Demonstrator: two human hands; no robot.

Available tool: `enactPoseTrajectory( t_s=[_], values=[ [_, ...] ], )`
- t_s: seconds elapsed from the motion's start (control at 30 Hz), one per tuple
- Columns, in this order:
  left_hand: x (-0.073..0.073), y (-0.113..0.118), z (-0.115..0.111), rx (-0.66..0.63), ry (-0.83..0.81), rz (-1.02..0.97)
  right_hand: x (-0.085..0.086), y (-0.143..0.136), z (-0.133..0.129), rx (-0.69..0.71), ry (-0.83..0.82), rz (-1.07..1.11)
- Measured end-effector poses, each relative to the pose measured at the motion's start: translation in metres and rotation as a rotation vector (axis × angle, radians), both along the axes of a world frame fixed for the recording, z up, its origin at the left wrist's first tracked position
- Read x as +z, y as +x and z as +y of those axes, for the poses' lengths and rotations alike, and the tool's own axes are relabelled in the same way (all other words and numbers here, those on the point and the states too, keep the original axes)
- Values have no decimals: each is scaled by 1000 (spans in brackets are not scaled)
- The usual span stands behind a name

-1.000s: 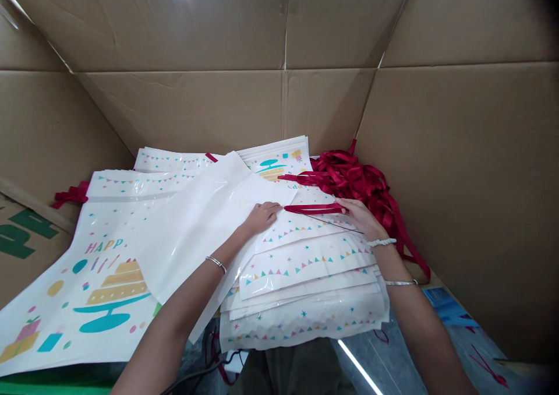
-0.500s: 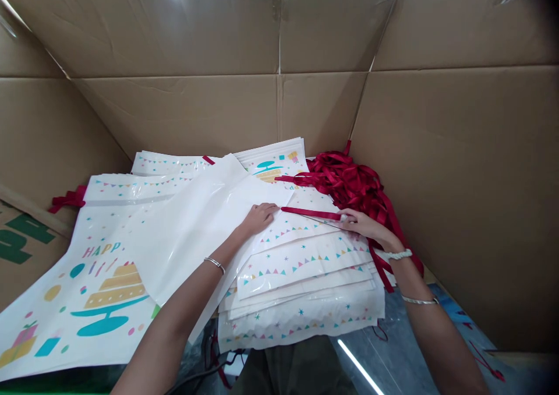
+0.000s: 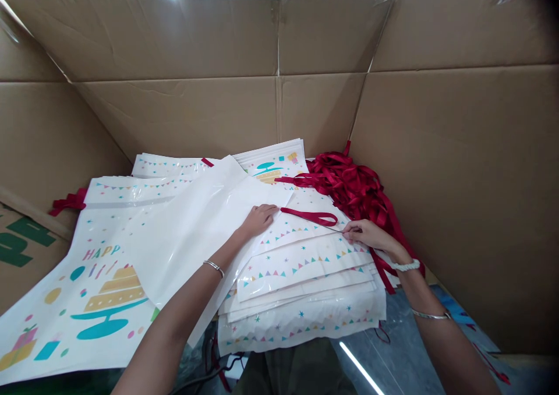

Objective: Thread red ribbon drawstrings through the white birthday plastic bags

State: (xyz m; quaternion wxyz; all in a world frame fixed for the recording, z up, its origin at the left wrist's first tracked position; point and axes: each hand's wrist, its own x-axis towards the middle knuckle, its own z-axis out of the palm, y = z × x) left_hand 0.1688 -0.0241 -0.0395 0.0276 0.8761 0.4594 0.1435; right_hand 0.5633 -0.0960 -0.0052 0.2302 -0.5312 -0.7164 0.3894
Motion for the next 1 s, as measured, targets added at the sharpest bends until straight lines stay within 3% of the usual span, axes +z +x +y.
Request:
enactPoseTrajectory(
  t_s=[0.17,0.4,0.57,0.7,1.0],
  values=[
    [-1,-1,2,-22,19,1,-4,-22,13,40,55,36],
    [1,-1,3,-31,-12,7,-12,-83,33,-52,124,54],
    [1,-1,1,-10,-18,-13,-17,-70,23,-134,214,-119],
    [-2,0,2,-17,-9,-12,-23,-51,8,-176,320,-122],
    [-3,15,-1,-7,19,-49,-28,-86,24,-135,395,8]
  ],
)
